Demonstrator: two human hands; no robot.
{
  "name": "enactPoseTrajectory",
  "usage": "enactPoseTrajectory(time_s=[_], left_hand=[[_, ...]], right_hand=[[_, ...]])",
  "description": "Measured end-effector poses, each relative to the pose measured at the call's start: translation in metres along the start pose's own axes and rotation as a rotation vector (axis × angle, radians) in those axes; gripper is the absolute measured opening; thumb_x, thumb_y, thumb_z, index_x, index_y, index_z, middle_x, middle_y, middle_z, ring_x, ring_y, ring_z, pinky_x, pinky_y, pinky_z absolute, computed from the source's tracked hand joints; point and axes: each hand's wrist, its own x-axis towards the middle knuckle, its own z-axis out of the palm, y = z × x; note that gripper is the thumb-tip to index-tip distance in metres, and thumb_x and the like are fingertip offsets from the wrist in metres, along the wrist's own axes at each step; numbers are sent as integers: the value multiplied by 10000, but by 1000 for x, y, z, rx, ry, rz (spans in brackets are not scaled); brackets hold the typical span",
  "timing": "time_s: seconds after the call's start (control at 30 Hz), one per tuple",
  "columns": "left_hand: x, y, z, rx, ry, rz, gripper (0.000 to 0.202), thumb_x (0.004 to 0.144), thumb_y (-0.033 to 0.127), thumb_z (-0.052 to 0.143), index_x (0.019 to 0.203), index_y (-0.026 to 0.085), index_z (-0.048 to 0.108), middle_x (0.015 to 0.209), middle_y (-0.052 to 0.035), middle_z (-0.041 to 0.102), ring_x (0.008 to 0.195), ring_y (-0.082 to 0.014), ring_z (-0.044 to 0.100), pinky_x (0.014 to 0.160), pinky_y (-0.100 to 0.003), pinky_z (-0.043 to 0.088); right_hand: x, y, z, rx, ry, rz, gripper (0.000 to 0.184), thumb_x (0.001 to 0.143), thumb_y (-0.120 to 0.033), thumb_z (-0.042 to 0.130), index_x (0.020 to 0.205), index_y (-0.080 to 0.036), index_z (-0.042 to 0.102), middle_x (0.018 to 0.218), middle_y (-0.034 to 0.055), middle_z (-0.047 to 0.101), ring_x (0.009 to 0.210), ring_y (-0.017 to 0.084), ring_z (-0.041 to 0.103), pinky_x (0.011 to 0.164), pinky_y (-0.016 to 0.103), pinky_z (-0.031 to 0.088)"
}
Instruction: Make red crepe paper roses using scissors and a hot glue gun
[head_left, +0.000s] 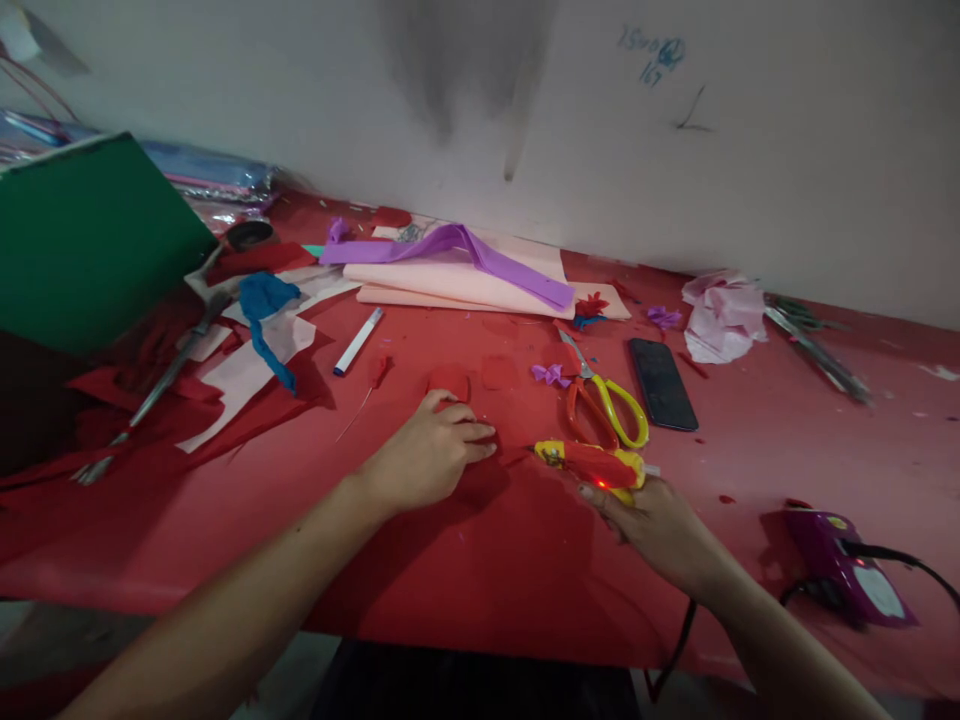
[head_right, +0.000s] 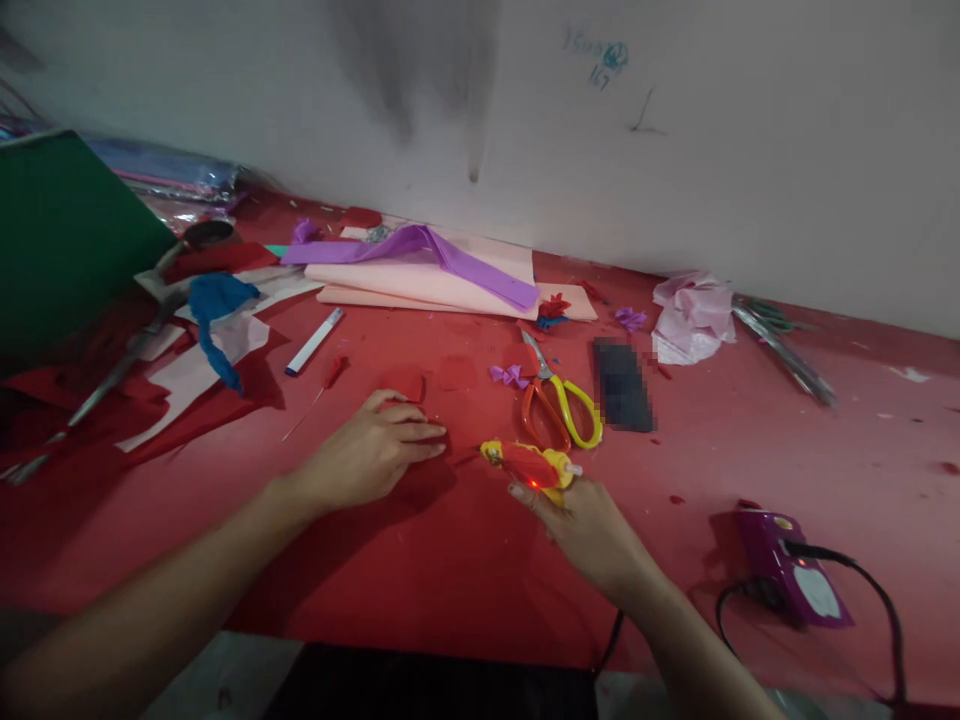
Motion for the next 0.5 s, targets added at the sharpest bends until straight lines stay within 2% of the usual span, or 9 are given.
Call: enactPoseTrajectory(time_s=[0.13, 0.27, 0.37, 0.5], left_hand=[[0, 0, 0, -1, 0, -1, 301, 888, 175, 462, 1072, 273, 679, 1152, -5, 685, 1041, -201, 548, 944, -429, 271], [0, 1, 0, -12, -3, -5, 312, 894, 171, 449, 1079, 276, 677, 1158, -12, 682, 1044, -201, 546, 940, -430, 272], [0, 0, 1, -16, -1, -7, 315, 890, 166, 449, 1074, 276, 680, 1160, -15, 681, 1049, -205, 543, 943, -434, 269], [0, 0, 1, -29, 6, -6, 322, 879, 155, 451, 1071, 272, 682, 1158, -15, 682, 1041, -204, 547, 948, -431, 268]], right_hand=[[-2, 9, 1, 42, 28, 118, 313, 863, -423, 481, 750, -220, 691, 413, -52, 427, 386, 100, 410, 427, 223, 373], [-4, 12, -1, 60, 41, 139, 316, 843, -445, 491, 774, -209, 690, 444, -42, 458, 422, 110, 449, 442, 226, 395], [-5, 10, -3, 62, 60, 184, 307, 843, -435, 490, 891, -214, 698, 462, -35, 492, 421, 119, 481, 435, 229, 404], [-6, 4, 0, 5, 95, 103, 269, 831, -413, 508, 842, -247, 719, 400, -43, 471, 367, 123, 484, 418, 238, 395]])
